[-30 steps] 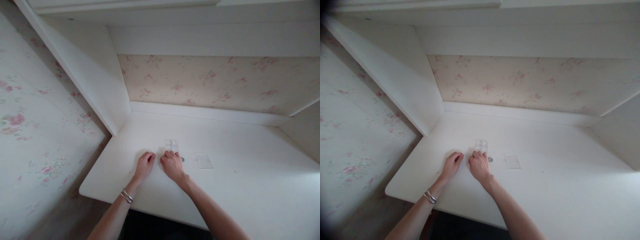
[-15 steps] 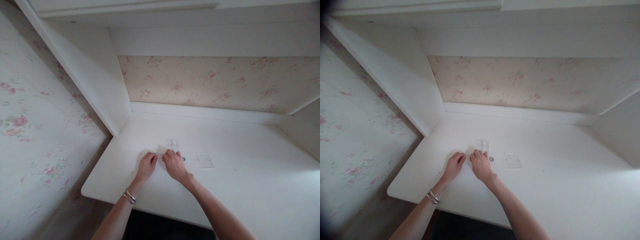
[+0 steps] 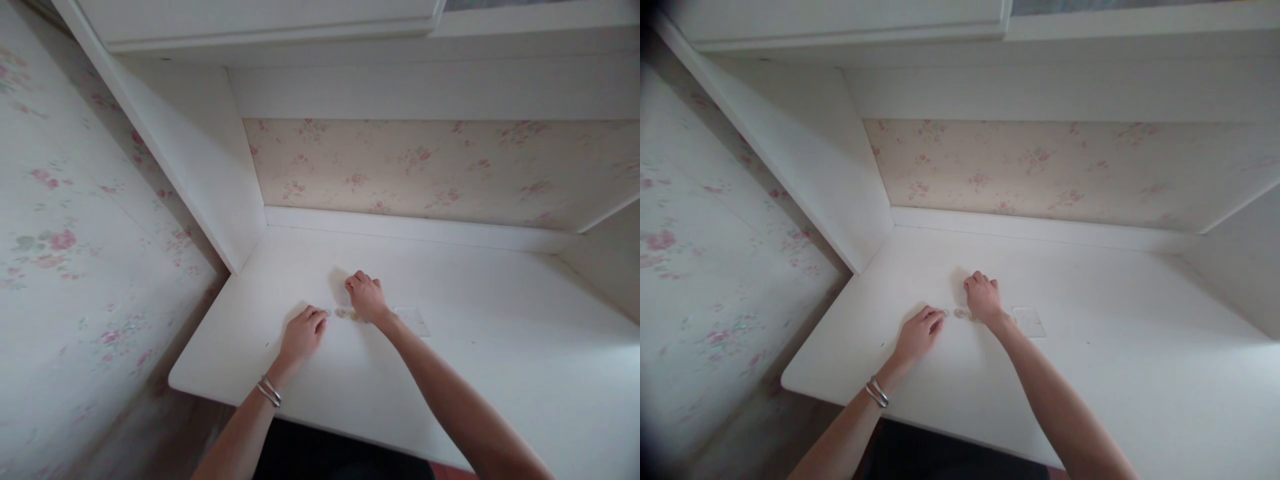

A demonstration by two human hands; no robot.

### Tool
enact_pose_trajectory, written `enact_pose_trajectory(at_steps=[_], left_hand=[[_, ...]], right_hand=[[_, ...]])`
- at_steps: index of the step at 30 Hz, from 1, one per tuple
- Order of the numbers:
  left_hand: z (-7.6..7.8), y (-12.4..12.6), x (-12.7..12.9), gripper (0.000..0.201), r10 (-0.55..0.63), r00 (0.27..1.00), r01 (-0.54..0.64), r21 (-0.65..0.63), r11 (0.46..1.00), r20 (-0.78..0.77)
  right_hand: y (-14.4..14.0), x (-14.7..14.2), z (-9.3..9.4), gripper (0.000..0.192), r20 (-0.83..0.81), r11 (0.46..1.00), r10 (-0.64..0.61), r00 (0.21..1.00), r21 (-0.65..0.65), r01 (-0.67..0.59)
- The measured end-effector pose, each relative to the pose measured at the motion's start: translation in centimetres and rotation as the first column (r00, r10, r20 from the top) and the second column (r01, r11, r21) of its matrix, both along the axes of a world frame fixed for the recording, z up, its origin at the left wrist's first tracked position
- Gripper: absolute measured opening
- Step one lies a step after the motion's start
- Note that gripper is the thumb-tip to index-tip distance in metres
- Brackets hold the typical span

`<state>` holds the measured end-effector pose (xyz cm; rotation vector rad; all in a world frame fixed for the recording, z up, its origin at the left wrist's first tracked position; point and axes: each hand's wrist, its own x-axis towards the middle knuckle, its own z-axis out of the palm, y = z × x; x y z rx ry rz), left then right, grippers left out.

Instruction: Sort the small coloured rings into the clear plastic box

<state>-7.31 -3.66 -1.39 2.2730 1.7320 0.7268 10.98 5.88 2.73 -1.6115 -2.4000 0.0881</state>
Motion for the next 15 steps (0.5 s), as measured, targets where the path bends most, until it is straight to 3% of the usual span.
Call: enact_pose_trajectory(at_steps=[4,8,15], left_hand=[[0.2,0.0,0.0,0.018,0.018,1.000,-0.017,-0.018,1.000,0.026],[0.5,0.0,0.0,0.015,0.030,0.999,-0.027,-0.053,0.998,0.045],[0.8,0.0,0.3,0.017,0.023,0.999,-0.020,-0.064,0.998,0.036]], right_hand=[[0.8,0.0,-0.1,0.027,-0.025,1.000,0.011,1.000,-0.007,-0.012],[0.9,1.8,-0.5,0.024,-0.191,0.997,-0.054,0.980,0.050,0.064],[-2.4,6.2,-1.7,0.029,-0.574,0.987,-0.143,0.806,-0.023,0.159]])
